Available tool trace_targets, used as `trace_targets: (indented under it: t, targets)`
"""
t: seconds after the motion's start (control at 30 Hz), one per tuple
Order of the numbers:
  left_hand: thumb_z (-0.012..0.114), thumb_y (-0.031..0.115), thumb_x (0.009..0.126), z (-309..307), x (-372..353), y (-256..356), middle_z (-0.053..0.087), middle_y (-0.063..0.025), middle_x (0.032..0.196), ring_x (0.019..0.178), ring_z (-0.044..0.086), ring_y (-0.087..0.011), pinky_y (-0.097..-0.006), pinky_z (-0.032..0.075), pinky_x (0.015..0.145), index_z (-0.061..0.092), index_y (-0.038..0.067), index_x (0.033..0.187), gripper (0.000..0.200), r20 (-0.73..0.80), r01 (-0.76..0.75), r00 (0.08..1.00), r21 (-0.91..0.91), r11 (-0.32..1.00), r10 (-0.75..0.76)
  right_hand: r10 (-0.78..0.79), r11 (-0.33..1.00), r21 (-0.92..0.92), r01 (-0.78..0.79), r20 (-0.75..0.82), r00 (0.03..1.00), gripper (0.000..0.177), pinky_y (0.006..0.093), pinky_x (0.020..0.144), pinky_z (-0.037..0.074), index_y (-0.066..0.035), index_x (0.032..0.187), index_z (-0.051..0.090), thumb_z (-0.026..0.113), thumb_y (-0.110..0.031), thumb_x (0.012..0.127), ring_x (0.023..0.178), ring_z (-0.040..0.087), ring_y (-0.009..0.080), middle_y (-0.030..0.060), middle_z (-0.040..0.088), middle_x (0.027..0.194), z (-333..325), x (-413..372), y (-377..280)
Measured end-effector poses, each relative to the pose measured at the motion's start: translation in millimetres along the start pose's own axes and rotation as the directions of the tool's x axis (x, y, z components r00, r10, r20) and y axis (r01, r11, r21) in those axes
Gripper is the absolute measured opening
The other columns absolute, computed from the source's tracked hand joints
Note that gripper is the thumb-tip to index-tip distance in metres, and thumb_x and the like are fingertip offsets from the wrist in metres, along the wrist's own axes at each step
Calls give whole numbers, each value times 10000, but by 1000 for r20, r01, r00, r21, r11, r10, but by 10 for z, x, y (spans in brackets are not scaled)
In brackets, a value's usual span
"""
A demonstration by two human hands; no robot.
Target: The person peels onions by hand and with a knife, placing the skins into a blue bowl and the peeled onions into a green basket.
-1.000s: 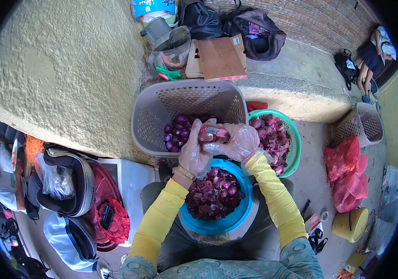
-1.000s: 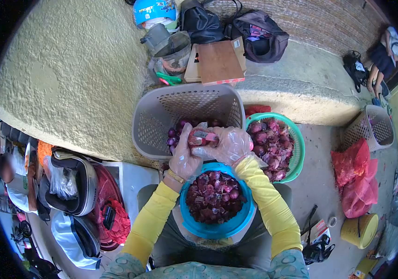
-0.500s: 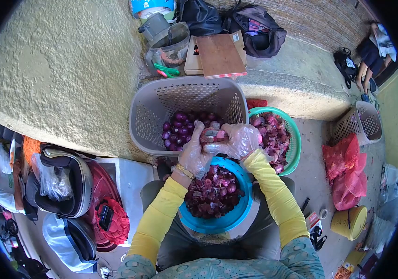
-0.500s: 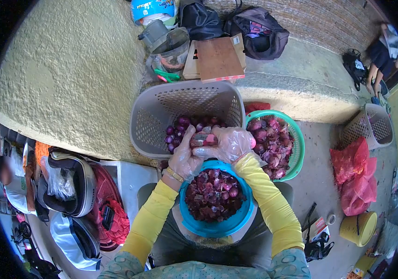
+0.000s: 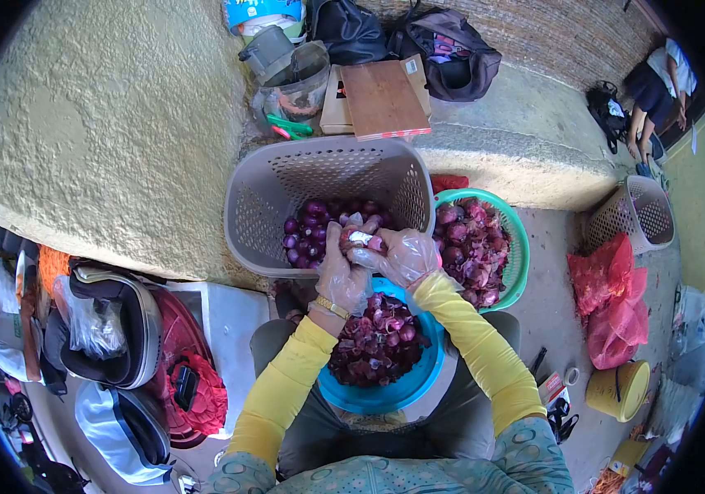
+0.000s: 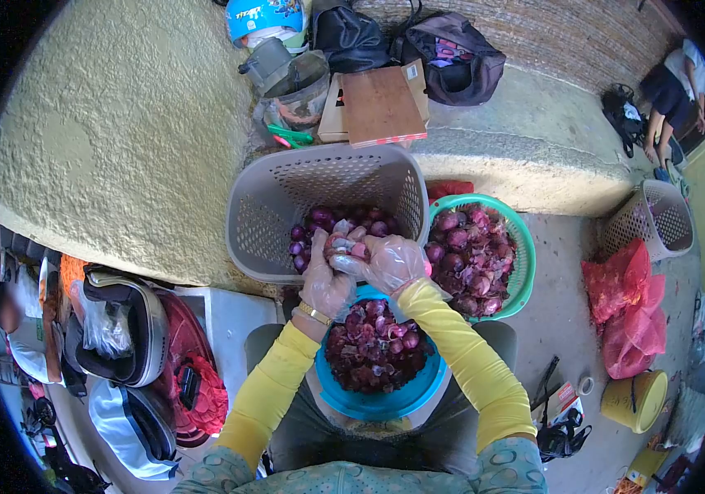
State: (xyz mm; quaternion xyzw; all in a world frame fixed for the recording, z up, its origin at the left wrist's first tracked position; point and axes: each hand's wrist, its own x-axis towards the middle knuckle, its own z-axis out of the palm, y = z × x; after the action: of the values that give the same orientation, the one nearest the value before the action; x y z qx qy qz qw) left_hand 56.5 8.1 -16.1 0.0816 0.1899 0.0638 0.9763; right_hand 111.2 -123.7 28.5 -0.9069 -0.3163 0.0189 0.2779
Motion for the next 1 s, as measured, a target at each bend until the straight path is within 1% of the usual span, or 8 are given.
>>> trace_targets:
  t: [0.13, 0.2, 0.57, 0.63, 0.73, 0.87, 0.93, 1.0]
  targets:
    - [540, 367, 1050, 70, -12, 94, 612, -263, 1257, 1175, 615, -339, -437, 528, 1043, 557, -35, 1201, 430, 175, 120, 976, 60, 991, -129, -43, 997, 65, 40, 45, 998, 604, 477, 686, 557, -105, 960, 768, 706, -683, 795, 740, 702, 387, 187, 713, 798, -152, 74, 135]
    - [546, 359, 1047, 92, -9, 165, 620, -269, 1241, 1169, 621, -344, -442, 531, 1037, 569, -36, 1169, 415, 175, 163, 968, 100, 982, -179, -114, 939, 338, 60, 142, 983, 624, 469, 708, 559, -123, 1028, 780, 709, -695, 788, 762, 704, 388, 196, 713, 814, -253, 109, 225]
    - [539, 360, 1025, 88, -55, 117, 648, -214, 1296, 1222, 613, -305, -450, 481, 1075, 615, -53, 1235, 469, 98, 161, 981, 58, 985, -166, -143, 990, 15, 143, 26, 989, 649, 487, 636, 553, -129, 996, 754, 741, -718, 723, 661, 686, 398, 189, 687, 706, -85, 14, -9]
    - [528, 360, 1022, 55, 0, 73, 688, -183, 1150, 1137, 627, -289, -440, 449, 1098, 649, -29, 1080, 411, 44, 45, 998, 102, 994, -50, -100, 994, 36, 99, 29, 995, 671, 500, 672, 560, -57, 850, 721, 684, -723, 772, 694, 698, 397, 208, 694, 729, -10, -3, -71]
    - [520, 371, 1025, -97, 129, 59, 593, -104, 870, 938, 573, -238, -399, 425, 1103, 536, 41, 759, 424, 319, -157, 934, -40, 987, 162, -39, 995, 98, 34, 46, 998, 655, 508, 677, 555, -59, 856, 724, 669, -709, 799, 701, 694, 407, 220, 693, 742, 110, -41, -114]
    - [525, 385, 1032, -41, 78, 94, 635, -134, 949, 1058, 587, -259, -421, 432, 1110, 592, 11, 857, 419, 317, -98, 943, -38, 994, 105, -21, 981, 195, 8, 64, 998, 620, 518, 686, 543, -77, 851, 725, 651, -692, 833, 729, 688, 421, 232, 684, 750, 123, 16, -28]
    - [531, 405, 1037, 238, -58, 100, 660, -173, 1062, 1128, 607, -295, -445, 476, 1081, 620, -13, 989, 430, 41, 54, 998, 13, 998, -54, -103, 979, 182, 90, 64, 993, 610, 513, 668, 539, -81, 836, 719, 669, -689, 825, 701, 678, 415, 219, 678, 732, 124, 82, 169]
    - [551, 385, 1032, 383, -143, 132, 659, -182, 1101, 1114, 624, -301, -435, 506, 1043, 615, -25, 1041, 416, 33, 91, 995, 48, 995, -93, -148, 975, 175, 137, 52, 988, 606, 497, 643, 533, -87, 833, 734, 691, -691, 807, 685, 674, 409, 206, 668, 709, -69, 95, 214]
